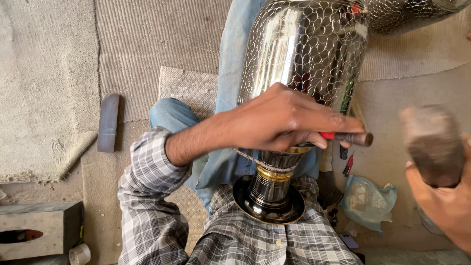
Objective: The person sits on the floor with a large engraved metal vessel braced against their body, holds a chisel against the brass band around its base, and repeatedly strikes the chisel with a wooden mallet to work the band, repositioning the chisel around the vessel as they go.
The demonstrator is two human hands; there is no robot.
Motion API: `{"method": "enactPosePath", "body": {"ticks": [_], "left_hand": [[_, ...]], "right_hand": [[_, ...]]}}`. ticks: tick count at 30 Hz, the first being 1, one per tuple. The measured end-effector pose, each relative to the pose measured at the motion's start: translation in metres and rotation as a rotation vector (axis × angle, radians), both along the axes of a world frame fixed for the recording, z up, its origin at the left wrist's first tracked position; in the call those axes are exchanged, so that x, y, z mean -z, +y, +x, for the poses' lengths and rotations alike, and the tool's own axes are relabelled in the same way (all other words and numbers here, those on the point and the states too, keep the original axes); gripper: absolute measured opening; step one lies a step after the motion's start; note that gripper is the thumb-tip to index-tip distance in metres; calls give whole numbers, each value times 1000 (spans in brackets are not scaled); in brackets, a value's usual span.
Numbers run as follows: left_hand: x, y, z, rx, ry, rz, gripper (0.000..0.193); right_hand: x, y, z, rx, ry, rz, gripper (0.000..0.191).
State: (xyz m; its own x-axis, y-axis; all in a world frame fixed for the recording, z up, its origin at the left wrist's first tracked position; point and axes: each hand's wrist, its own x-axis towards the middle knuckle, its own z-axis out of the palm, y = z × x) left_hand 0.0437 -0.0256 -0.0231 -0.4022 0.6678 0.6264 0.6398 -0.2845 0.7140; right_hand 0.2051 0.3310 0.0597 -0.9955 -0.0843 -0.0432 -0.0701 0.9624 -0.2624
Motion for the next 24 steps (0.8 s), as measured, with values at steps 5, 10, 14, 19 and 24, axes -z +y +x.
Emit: {"method": "enactPosePath", "body": {"ticks": [5, 10, 14, 19, 24], "left_hand": [[-16, 2, -17, 187, 80, -14, 52], [-22, 6, -26, 331, 131, -88, 62], [-21, 11, -22, 326, 148, -27, 61], [-24, 14, -15, 236, 199, -180, 65], [-27, 7, -16, 229, 174, -79, 54]], "right_hand": [[7, 1, 23, -76, 183, -55, 28], [5, 2, 38, -210, 264, 25, 23], [10, -1, 32, -323, 288, 145, 21], [29, -3, 28, -95, 278, 5, 22], [46, 14, 43, -46, 235, -172, 22]]}}
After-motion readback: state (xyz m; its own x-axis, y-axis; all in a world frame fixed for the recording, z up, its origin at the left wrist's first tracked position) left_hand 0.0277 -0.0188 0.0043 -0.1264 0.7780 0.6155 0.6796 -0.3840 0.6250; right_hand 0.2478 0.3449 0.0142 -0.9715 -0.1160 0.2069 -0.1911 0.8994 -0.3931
